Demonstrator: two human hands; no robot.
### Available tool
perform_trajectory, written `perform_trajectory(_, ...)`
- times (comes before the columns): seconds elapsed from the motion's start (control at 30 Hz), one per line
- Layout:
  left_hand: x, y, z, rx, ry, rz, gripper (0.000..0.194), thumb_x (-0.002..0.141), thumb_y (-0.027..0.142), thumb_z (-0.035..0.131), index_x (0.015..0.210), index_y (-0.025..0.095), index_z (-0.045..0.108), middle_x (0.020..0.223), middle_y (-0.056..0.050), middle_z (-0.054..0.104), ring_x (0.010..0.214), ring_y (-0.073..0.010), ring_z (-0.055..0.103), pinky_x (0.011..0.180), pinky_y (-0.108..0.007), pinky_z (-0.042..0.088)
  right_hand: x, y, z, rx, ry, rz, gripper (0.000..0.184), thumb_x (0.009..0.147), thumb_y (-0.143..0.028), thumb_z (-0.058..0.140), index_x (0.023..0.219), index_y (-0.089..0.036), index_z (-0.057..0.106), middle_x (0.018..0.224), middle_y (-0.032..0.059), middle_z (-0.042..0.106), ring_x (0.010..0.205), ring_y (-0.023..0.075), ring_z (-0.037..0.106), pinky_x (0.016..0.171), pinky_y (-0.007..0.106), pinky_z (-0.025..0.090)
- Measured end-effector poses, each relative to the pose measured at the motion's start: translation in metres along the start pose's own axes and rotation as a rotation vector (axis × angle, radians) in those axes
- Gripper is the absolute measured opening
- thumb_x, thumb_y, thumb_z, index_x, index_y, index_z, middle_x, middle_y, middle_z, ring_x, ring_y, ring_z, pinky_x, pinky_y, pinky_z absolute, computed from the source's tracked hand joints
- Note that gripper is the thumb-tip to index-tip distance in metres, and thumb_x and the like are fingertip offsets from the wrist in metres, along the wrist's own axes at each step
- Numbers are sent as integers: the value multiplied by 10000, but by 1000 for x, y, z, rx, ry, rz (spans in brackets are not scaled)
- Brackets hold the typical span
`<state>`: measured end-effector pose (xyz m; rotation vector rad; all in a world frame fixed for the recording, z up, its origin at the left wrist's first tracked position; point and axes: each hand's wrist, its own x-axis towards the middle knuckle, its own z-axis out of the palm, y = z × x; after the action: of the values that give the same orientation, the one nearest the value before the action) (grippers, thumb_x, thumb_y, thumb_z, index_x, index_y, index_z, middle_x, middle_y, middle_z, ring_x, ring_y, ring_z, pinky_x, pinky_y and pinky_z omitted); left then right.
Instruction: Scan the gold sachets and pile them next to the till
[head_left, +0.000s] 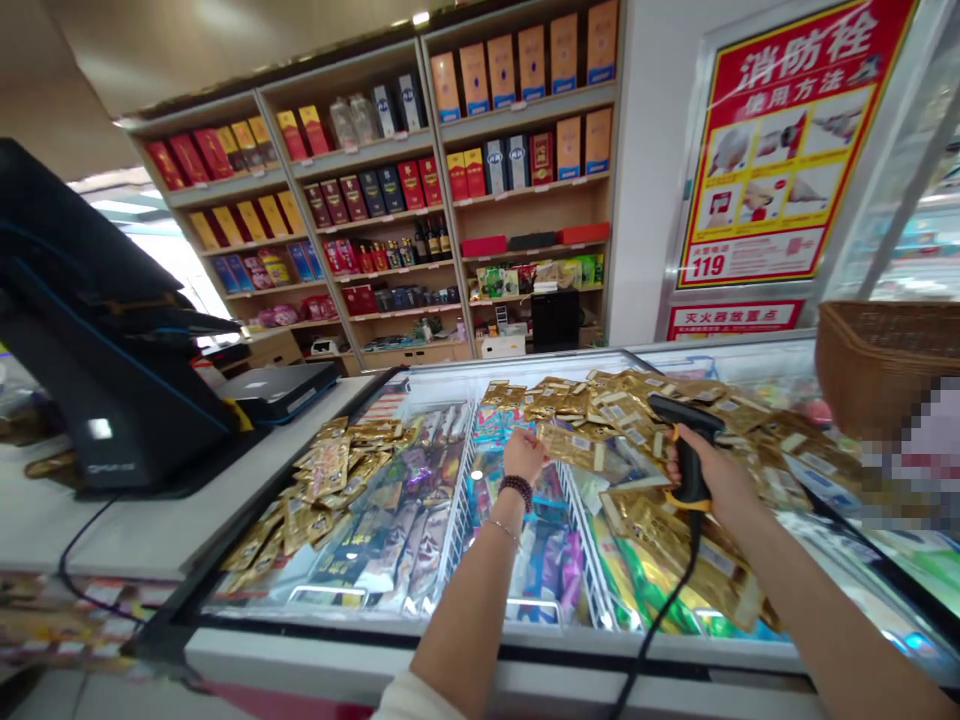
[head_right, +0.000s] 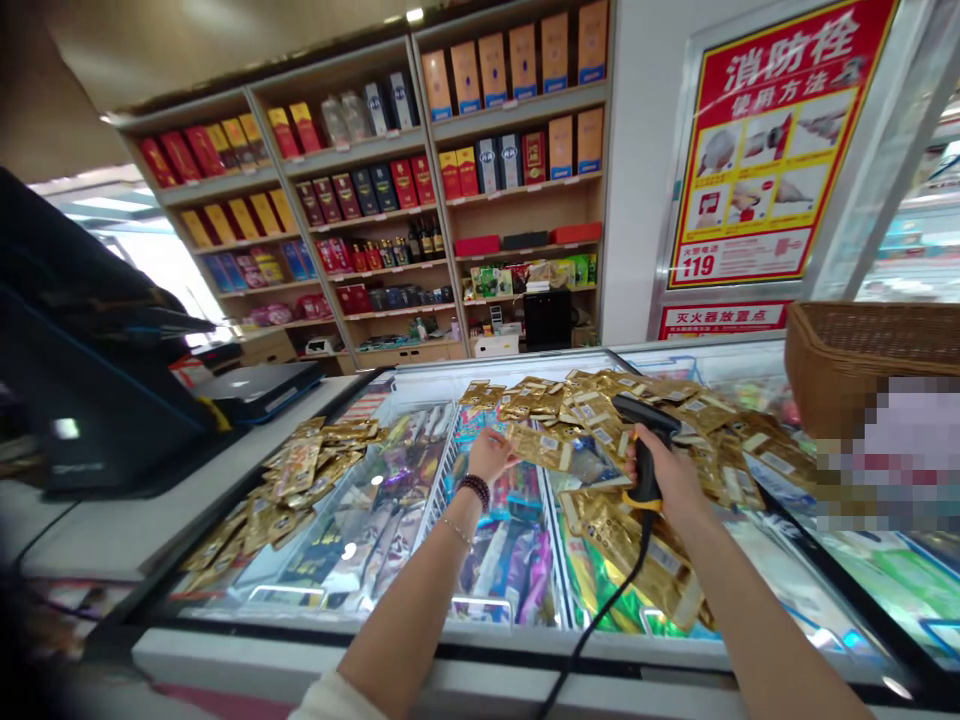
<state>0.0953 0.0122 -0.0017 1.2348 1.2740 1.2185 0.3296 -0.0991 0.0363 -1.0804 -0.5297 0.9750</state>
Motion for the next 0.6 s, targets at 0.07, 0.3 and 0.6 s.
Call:
perform_trajectory(0.07, 1, -5, -26, -148, 36, -64, 216, 798, 110, 737, 860, 204, 553, 679, 12, 652, 678, -176, 709, 796, -395, 618, -3, 1, 9, -24, -13, -24, 211, 764, -339, 793, 780, -187, 647, 542, -30, 589, 388, 91, 493, 332, 175, 398)
perform_trajectory(0.3, -2, -10, -86, -426, 151, 33, 183, 758, 205, 793, 862, 170, 648, 720, -9, 714, 702, -158, 715, 846, -398, 620, -27, 20, 74, -96, -204, -16, 355, 663, -433, 885, 794, -180, 673, 558, -22, 613, 403, 102, 517, 336, 190, 401)
perform_trajectory(0.6, -3, -6, -118, -538, 159, 69, 286, 715, 192, 840, 868, 169, 599, 710, 5, 704, 667, -131, 693, 814, -335, 614, -55, 58, 119, -241, -483, -30, 483, 672, -614, 855, 647, -198, 611, 508, -8, 589, 372, 102, 490, 354, 219, 386)
